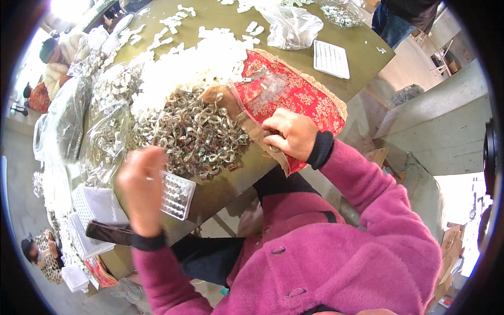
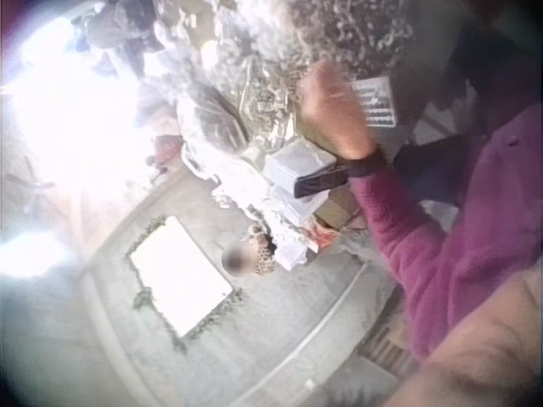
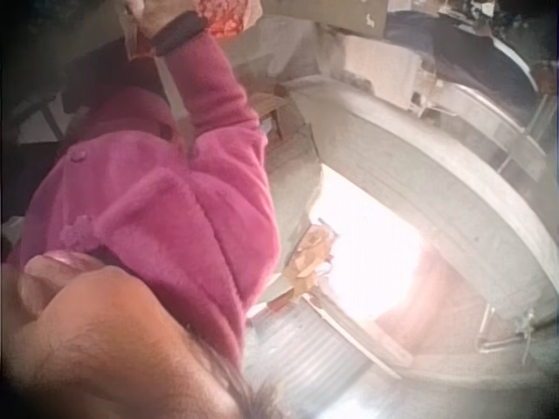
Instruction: The person assembles small electronic components by hand at a workbench. They pick up tiny parts, align them, and use a small flashlight to inspect the assembly. The person repeatedly handles similar components and places them into a tray.
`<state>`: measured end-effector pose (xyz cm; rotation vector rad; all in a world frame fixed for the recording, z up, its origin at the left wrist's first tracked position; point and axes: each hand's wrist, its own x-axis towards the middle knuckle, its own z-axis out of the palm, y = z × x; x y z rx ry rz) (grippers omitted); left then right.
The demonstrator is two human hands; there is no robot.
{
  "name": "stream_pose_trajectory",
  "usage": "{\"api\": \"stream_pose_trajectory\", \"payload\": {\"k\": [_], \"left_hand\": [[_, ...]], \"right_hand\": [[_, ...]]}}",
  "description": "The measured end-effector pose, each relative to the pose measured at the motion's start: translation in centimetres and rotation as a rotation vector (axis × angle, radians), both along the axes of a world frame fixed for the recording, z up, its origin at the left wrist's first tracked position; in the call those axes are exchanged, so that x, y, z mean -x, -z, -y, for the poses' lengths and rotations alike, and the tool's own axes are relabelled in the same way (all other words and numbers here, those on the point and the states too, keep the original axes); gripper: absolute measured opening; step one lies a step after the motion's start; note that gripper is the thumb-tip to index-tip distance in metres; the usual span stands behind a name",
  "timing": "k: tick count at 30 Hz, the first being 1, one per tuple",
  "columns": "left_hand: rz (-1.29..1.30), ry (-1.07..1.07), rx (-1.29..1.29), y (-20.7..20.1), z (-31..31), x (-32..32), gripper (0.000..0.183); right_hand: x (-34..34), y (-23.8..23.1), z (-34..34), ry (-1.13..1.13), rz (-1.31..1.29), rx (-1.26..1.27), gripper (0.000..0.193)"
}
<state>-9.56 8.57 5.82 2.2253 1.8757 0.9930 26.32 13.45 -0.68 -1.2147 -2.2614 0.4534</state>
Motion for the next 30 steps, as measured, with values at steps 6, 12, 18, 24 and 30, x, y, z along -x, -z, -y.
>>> {"api": "stream_pose_trajectory", "payload": {"k": [6,12,18,24,30], "left_hand": [[0.626,0.139,0.45,5.4,5.0,-14.4,0.028],[0.889,0.061,0.213,6.2,3.0,-16.7,0.06],[0.261,-0.023,0.059,5.6,1.7,-15.6,0.045],[0.014,0.156,-0.327,4.7,1.3,-16.4,0.026],[0.278,0.222,-0.141,3.9,1.5,-16.2,0.008]], "right_hand": [[0.2,-0.1,0.4,0.051,-0.264,0.157,0.01],[0.1,-0.8,1.7,0.021,-0.478,0.373,0.007],[0.6,-2.3,2.6,-0.089,-0.693,0.57,0.007],[0.8,-2.7,2.7,-0.11,-0.701,0.566,0.01],[0.3,-1.7,2.6,-0.011,-0.939,0.696,0.014]]}}
